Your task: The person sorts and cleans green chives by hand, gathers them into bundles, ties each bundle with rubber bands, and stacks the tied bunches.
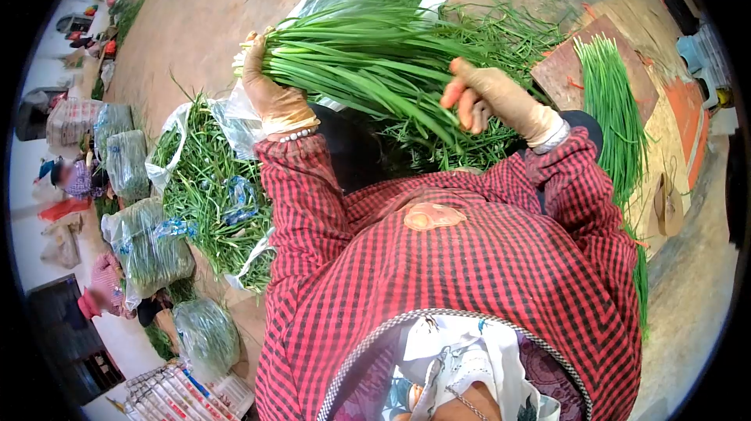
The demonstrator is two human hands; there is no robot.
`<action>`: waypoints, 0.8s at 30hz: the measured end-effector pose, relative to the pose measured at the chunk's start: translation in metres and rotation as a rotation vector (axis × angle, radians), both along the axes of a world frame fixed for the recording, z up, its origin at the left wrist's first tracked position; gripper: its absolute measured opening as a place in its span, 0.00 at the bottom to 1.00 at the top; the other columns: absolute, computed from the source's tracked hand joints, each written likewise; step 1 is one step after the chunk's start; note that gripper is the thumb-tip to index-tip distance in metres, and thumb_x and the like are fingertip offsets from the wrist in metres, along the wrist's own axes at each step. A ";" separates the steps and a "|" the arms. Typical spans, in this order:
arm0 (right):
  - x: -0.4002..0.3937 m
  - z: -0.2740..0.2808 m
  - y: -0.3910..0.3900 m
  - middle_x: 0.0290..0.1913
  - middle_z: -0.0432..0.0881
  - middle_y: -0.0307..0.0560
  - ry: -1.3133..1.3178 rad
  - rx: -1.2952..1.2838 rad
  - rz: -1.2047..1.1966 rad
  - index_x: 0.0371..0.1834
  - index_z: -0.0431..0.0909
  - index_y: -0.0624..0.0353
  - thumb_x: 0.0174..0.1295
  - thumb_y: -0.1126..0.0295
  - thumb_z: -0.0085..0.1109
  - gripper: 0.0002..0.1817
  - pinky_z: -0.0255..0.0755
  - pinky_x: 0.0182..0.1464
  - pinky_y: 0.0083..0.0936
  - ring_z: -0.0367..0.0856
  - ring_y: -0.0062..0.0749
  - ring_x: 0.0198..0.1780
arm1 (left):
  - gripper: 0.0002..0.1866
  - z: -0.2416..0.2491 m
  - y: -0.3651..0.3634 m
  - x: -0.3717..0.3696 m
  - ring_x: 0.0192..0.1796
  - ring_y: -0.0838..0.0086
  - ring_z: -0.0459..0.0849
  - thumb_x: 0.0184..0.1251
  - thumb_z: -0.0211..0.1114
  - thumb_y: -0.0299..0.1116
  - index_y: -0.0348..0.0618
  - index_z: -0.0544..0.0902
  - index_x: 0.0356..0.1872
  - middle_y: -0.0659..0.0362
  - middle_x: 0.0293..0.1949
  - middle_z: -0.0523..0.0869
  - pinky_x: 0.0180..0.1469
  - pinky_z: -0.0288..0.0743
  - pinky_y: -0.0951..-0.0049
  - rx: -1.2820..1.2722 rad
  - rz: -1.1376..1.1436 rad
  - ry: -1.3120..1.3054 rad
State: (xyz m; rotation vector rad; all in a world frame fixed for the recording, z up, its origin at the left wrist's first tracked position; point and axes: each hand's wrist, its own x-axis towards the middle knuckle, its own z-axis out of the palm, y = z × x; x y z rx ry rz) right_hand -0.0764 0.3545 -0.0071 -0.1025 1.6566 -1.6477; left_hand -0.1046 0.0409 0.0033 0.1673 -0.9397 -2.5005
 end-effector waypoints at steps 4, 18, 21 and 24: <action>0.010 0.006 -0.027 0.19 0.78 0.35 0.131 -0.025 0.207 0.38 0.80 0.60 0.69 0.54 0.57 0.17 0.67 0.23 0.15 0.73 0.16 0.19 | 0.15 -0.002 0.005 -0.003 0.43 0.63 0.86 0.63 0.64 0.29 0.39 0.75 0.49 0.51 0.42 0.85 0.49 0.83 0.63 0.000 -0.033 0.018; 0.042 0.016 -0.001 0.31 0.84 0.42 0.314 0.161 0.172 0.50 0.81 0.65 0.64 0.53 0.61 0.24 0.76 0.36 0.20 0.82 0.22 0.30 | 0.09 -0.010 0.008 -0.003 0.41 0.64 0.85 0.61 0.64 0.28 0.39 0.79 0.41 0.54 0.39 0.85 0.48 0.83 0.64 -0.084 0.066 -0.064; 0.022 -0.009 -0.025 0.25 0.82 0.43 0.377 0.361 0.186 0.36 0.81 0.65 0.62 0.38 0.58 0.33 0.76 0.30 0.21 0.82 0.25 0.26 | 0.12 -0.003 0.026 0.002 0.42 0.64 0.85 0.61 0.65 0.28 0.38 0.77 0.44 0.53 0.40 0.85 0.48 0.82 0.65 -0.108 0.054 -0.063; 0.012 -0.013 -0.041 0.21 0.79 0.41 0.303 0.365 0.108 0.30 0.78 0.63 0.62 0.37 0.57 0.33 0.72 0.22 0.22 0.79 0.23 0.21 | 0.15 0.000 0.032 0.004 0.42 0.64 0.85 0.62 0.65 0.27 0.38 0.75 0.49 0.52 0.42 0.84 0.49 0.81 0.65 -0.106 0.053 -0.063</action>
